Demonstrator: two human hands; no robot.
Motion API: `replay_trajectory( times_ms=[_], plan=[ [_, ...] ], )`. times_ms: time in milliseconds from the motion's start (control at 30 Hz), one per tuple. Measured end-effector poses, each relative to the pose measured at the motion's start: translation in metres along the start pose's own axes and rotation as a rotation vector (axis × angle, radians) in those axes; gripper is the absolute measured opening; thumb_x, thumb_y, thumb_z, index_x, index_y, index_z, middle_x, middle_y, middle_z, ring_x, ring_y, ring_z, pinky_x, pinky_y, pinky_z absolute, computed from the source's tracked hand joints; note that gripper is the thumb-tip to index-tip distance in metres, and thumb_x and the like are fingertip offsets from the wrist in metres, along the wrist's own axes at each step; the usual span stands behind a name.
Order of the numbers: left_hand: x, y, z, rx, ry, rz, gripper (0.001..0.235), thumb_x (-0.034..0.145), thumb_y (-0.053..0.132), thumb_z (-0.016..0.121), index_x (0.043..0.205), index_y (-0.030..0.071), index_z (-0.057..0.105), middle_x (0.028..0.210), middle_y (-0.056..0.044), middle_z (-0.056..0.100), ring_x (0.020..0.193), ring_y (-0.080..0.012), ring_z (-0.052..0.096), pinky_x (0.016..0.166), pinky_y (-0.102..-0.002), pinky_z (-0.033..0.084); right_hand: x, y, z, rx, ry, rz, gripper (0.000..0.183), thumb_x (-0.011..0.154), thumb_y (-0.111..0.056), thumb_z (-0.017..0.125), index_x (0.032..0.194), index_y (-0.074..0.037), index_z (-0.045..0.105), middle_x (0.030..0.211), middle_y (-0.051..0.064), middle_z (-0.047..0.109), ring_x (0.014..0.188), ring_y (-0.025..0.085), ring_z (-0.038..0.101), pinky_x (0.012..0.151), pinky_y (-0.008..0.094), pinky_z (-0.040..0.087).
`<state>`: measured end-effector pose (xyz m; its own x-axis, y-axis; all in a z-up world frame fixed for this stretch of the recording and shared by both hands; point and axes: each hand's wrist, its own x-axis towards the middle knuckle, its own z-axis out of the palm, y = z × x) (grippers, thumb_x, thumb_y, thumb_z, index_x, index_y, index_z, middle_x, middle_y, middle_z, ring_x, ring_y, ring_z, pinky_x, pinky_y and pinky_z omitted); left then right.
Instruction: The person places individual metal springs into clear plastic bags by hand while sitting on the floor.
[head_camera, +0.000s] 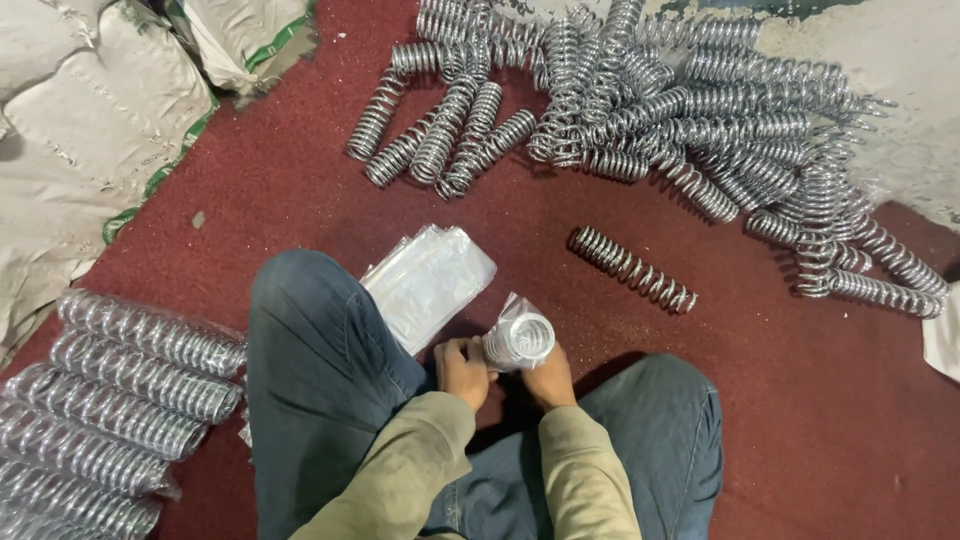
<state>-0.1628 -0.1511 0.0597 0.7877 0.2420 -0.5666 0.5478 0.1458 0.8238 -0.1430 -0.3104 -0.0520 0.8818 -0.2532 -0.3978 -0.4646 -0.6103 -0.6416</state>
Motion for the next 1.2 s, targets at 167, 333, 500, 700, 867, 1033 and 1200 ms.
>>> replay_trajectory(
  times_ms=[167, 333, 500, 700, 867, 1033, 1200],
  plan=[
    [0.056, -0.059, 0.000, 0.386, -0.038, 0.081, 0.034, 0.107, 0.032, 0.050, 0.111, 0.000, 0.059, 0.110, -0.016, 0.053, 0.096, -0.0314, 0.072, 0.072, -0.033, 0.069, -0.009, 0.001, 0.001, -0.157, 0.024, 0.059, 0.040, 0.084, -0.037, 0.070, 0.109, -0.007, 0.063, 0.106, 0.016, 0.077, 0.107, 0.042, 0.072, 0.094, 0.055, 0.057],
    [0.019, -0.041, 0.000, 0.907, 0.139, 0.489, 0.022, 0.098, 0.009, 0.051, 0.119, 0.014, 0.048, 0.131, -0.006, 0.045, 0.088, -0.0415, 0.074, 0.079, -0.056, 0.065, -0.020, -0.023, -0.010, -0.375, 0.052, -0.048, 0.040, 0.085, -0.036, 0.065, 0.102, -0.001, 0.072, 0.098, 0.020, 0.077, 0.102, 0.042, 0.074, 0.092, 0.052, 0.058],
    [-0.004, -0.021, -0.014, 0.674, 0.016, 0.878, 0.062, 0.077, -0.006, 0.056, 0.136, 0.009, 0.048, 0.140, -0.014, 0.050, 0.124, -0.0369, 0.058, 0.101, -0.044, 0.049, -0.053, -0.030, -0.025, -0.066, 0.109, -0.195, 0.031, 0.079, -0.018, 0.059, 0.099, 0.002, 0.070, 0.102, 0.023, 0.075, 0.101, 0.044, 0.068, 0.092, 0.053, 0.052],
    [0.006, -0.014, -0.018, 0.495, -0.339, 0.547, 0.062, 0.081, 0.008, 0.074, 0.138, 0.012, 0.050, 0.137, -0.012, 0.061, 0.127, -0.0351, 0.058, 0.103, -0.044, 0.045, -0.054, -0.026, -0.017, -0.157, -0.053, -0.200, 0.025, 0.078, -0.010, 0.051, 0.098, 0.000, 0.062, 0.105, 0.028, 0.069, 0.100, 0.051, 0.061, 0.089, 0.056, 0.047],
    [-0.004, 0.012, -0.027, 0.885, -0.434, 0.500, 0.065, 0.093, 0.036, 0.070, 0.143, 0.007, 0.041, 0.130, -0.018, 0.065, 0.117, -0.0416, 0.062, 0.099, -0.057, 0.043, -0.126, -0.105, -0.067, -0.029, -0.231, -0.231, 0.058, 0.080, -0.023, 0.075, 0.134, -0.012, 0.058, 0.137, 0.011, 0.068, 0.126, 0.031, 0.065, 0.106, 0.041, 0.048],
    [-0.107, 0.053, -0.080, 0.750, -0.554, 0.351, 0.099, 0.091, 0.062, 0.052, 0.165, 0.022, 0.001, 0.159, -0.016, 0.041, 0.124, -0.0462, 0.052, 0.103, -0.052, 0.041, -0.185, -0.132, -0.125, -0.200, -0.312, -0.472, 0.082, 0.092, -0.035, 0.061, 0.163, -0.018, 0.024, 0.126, 0.012, 0.075, 0.100, 0.030, 0.078, 0.081, 0.035, 0.056],
    [-0.104, 0.039, -0.082, 0.623, -0.268, 1.044, 0.082, 0.093, 0.053, 0.067, 0.155, 0.006, 0.040, 0.119, -0.012, 0.061, 0.096, -0.0288, 0.060, 0.095, -0.043, 0.043, -0.202, -0.182, -0.156, 0.054, 0.035, -0.772, 0.020, 0.095, -0.020, 0.066, 0.108, -0.009, 0.077, 0.103, 0.003, 0.083, 0.092, 0.016, 0.080, 0.081, 0.029, 0.060]
  ],
)
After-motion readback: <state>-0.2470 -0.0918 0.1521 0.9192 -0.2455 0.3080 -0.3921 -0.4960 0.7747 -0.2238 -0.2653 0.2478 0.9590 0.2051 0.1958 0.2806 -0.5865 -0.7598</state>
